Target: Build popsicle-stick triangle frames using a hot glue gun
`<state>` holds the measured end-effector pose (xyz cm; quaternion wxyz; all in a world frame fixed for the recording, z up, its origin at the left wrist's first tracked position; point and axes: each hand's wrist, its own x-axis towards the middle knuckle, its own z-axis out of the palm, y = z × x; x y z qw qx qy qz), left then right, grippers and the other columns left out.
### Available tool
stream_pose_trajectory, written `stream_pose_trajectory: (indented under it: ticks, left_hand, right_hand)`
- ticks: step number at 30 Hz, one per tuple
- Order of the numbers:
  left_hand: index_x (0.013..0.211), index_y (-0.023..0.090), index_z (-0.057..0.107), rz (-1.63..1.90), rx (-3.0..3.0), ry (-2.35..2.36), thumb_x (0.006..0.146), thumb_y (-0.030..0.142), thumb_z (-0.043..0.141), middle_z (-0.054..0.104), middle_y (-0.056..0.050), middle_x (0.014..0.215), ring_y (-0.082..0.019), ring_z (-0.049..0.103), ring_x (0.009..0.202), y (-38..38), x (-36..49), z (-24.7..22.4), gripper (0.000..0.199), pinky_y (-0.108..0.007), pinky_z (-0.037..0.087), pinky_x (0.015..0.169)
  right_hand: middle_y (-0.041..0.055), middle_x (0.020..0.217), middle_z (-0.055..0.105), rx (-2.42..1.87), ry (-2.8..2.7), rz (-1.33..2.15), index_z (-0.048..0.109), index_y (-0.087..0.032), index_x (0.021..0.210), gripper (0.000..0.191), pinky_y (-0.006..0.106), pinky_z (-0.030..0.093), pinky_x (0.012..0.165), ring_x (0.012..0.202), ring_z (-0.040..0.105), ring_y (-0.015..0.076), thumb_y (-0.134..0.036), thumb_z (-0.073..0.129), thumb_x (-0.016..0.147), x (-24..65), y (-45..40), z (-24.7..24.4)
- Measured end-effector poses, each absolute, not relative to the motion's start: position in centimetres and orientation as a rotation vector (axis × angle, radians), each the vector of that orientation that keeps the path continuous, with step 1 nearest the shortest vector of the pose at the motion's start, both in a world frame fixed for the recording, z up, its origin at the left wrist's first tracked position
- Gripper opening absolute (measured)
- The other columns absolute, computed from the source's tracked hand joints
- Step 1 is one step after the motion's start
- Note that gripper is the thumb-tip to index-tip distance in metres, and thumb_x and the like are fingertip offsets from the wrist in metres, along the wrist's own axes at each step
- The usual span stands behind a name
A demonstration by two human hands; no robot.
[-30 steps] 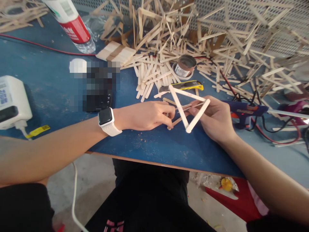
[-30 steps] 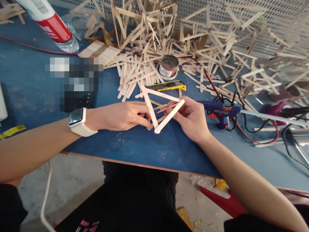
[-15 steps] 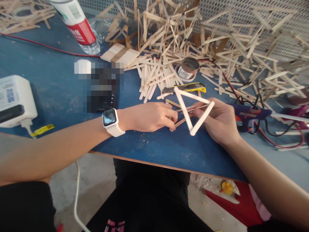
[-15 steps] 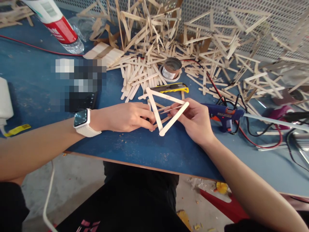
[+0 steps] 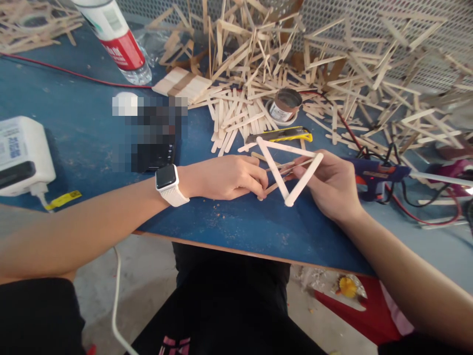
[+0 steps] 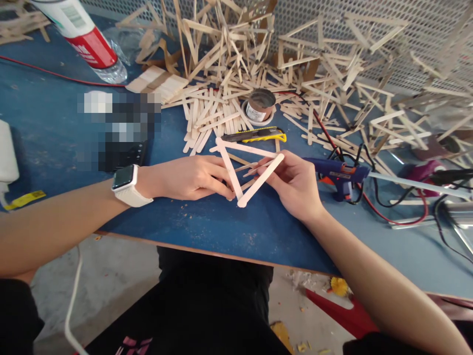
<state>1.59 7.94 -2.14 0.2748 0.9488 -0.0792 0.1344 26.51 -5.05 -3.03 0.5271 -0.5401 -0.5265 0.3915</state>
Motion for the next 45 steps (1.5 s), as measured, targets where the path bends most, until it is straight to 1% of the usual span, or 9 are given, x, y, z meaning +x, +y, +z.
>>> stream_pose_trajectory:
  ticks: [5,8,16,21,29,33,36,41,45]
  left_hand:
    - [0.117,0.026,0.087,0.362,2.535,-0.211,0.112,0.013,0.052,0.082,-0.007,0.13,-0.025,0.071,0.126,8.15,1.53,-2.34,0.038,-0.041,0.057,0.114]
    - [0.119,0.026,0.087,0.335,2.531,-0.205,0.113,0.014,0.051,0.081,-0.007,0.131,-0.026,0.07,0.128,8.2,1.5,-2.36,0.038,-0.043,0.057,0.114]
    - [0.115,0.03,0.088,0.381,2.455,-0.192,0.107,0.008,0.058,0.083,-0.008,0.125,-0.026,0.074,0.125,8.1,1.62,-2.16,0.039,-0.044,0.06,0.112]
    - [0.116,0.027,0.088,0.36,2.484,-0.2,0.109,0.01,0.053,0.083,-0.008,0.126,-0.027,0.073,0.126,8.07,1.64,-2.07,0.039,-0.044,0.059,0.112]
    - [0.117,0.028,0.088,0.34,2.491,-0.183,0.11,0.012,0.053,0.083,-0.008,0.127,-0.026,0.071,0.128,8.03,1.46,-1.92,0.038,-0.045,0.058,0.114]
    - [0.116,0.026,0.088,0.337,2.503,-0.198,0.11,0.012,0.053,0.083,-0.009,0.123,-0.026,0.072,0.122,8.09,1.45,-1.73,0.038,-0.043,0.059,0.114]
    - [0.116,0.024,0.088,0.327,2.512,-0.203,0.11,0.013,0.052,0.083,-0.009,0.123,-0.025,0.073,0.119,8.1,1.47,-1.64,0.038,-0.042,0.058,0.113]
    - [0.118,0.028,0.087,0.287,2.541,-0.182,0.112,0.016,0.052,0.082,-0.008,0.128,-0.026,0.071,0.124,8.04,1.46,-1.79,0.038,-0.046,0.056,0.115]
    - [0.119,0.03,0.087,0.289,2.575,-0.19,0.111,0.014,0.052,0.082,-0.007,0.13,-0.026,0.071,0.124,7.9,1.43,-1.87,0.039,-0.045,0.056,0.114]
  right_hand:
    - [0.0019,0.098,0.086,-1.314,-1.259,0.927,0.079,-0.028,0.097,0.02,0.038,0.073,0.084,0.088,0.085,0.0228,-0.043,0.09,0.091,26.55,-5.09,-3.09]
    - [0.0022,0.1,0.086,-1.302,-1.264,0.927,0.079,-0.027,0.097,0.019,0.037,0.073,0.085,0.089,0.085,0.0224,-0.042,0.09,0.092,26.55,-5.1,-3.16]
    - [0.0015,0.098,0.086,-1.311,-1.261,0.916,0.079,-0.028,0.097,0.018,0.038,0.073,0.085,0.089,0.085,0.0227,-0.042,0.09,0.091,26.42,-5.12,-3.03]
    - [0.0019,0.098,0.087,-1.311,-1.249,0.92,0.08,-0.028,0.097,0.017,0.036,0.073,0.085,0.088,0.085,0.0218,-0.041,0.091,0.091,26.44,-5.13,-3.04]
    - [0.0017,0.098,0.086,-1.303,-1.261,0.911,0.08,-0.03,0.093,0.019,0.041,0.074,0.087,0.089,0.084,0.0236,-0.043,0.091,0.089,26.59,-5.1,-3.2]
    - [0.0013,0.097,0.085,-1.279,-1.259,0.909,0.078,-0.03,0.09,0.022,0.042,0.073,0.09,0.09,0.084,0.0235,-0.045,0.093,0.087,26.58,-5.05,-3.14]
    - [0.0012,0.096,0.085,-1.274,-1.253,0.915,0.078,-0.029,0.088,0.023,0.04,0.073,0.088,0.088,0.084,0.0226,-0.045,0.094,0.086,26.57,-5.05,-3.11]
    - [0.0016,0.098,0.086,-1.27,-1.231,0.947,0.08,-0.029,0.092,0.018,0.038,0.073,0.087,0.088,0.084,0.0217,-0.04,0.093,0.088,26.56,-5.12,-3.17]
    - [0.0017,0.098,0.086,-1.295,-1.232,0.944,0.08,-0.029,0.094,0.018,0.04,0.073,0.085,0.089,0.085,0.0233,-0.041,0.093,0.088,26.59,-5.14,-3.04]
